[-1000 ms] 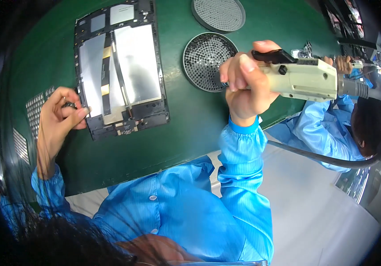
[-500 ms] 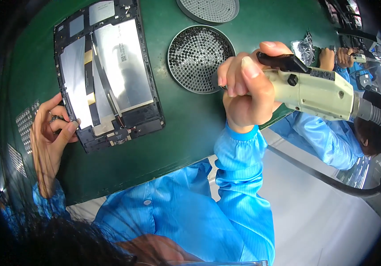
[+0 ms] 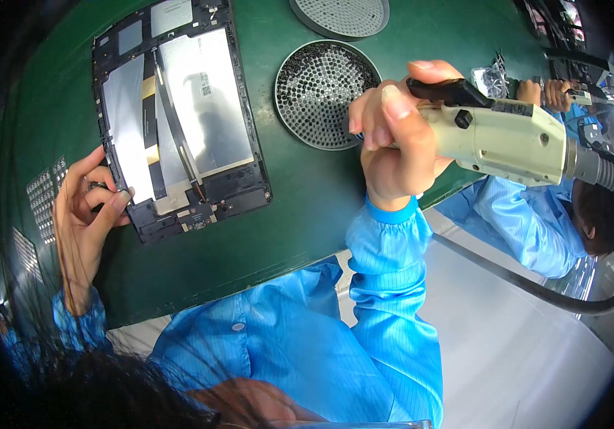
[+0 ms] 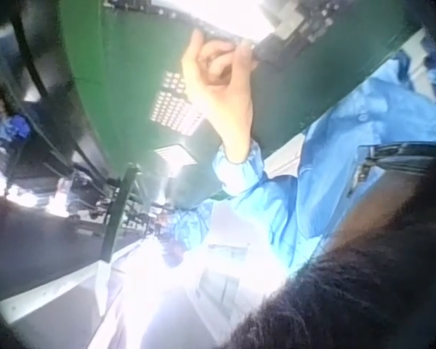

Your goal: Installing small components and securing them with an electric screwdriver inside tablet chassis.

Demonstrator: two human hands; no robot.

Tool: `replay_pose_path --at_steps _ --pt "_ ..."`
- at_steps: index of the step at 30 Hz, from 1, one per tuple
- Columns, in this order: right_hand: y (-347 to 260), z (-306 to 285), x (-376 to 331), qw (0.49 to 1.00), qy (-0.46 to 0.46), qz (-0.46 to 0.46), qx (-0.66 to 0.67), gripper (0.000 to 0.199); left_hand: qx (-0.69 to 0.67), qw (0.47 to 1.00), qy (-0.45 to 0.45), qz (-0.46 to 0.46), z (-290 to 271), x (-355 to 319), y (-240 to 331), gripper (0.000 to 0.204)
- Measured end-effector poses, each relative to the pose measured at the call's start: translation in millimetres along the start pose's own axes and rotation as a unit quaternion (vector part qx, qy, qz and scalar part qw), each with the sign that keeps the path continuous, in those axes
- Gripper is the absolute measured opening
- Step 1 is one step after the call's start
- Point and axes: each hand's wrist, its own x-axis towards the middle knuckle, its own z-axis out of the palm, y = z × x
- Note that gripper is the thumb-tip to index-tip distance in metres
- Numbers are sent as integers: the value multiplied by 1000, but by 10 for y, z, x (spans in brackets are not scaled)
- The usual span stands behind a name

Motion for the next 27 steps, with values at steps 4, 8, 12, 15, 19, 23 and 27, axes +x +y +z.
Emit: replay_pose_path --at_steps 4,8,12,15,19,23,27 --pt "0 -17 -9 1000 -7 2 28 30 -7 1000 -6 12 5 11 -1 55" --pt "-15 11 -9 999 -36 -8 8 25 -7 1000 -7 16 -19 1 -9 55" --pt "30 30 31 997 -48 2 57 22 -25 999 -9 23 -68 -73 17 54" --pt "-10 35 7 998 37 37 43 36 -34 998 -37 50 -137 -75 12 52" --pt "-431 420 101 994 -13 -19 103 25 -58 993 -90 56 -176 -70 120 56" --pt "-432 1301 40 973 -124 72 180 19 -61 994 -69 57 -258 -148 178 56" --pt "-316 1974 -128 971 -178 82 139 29 -68 993 -52 79 -259 -131 75 55"
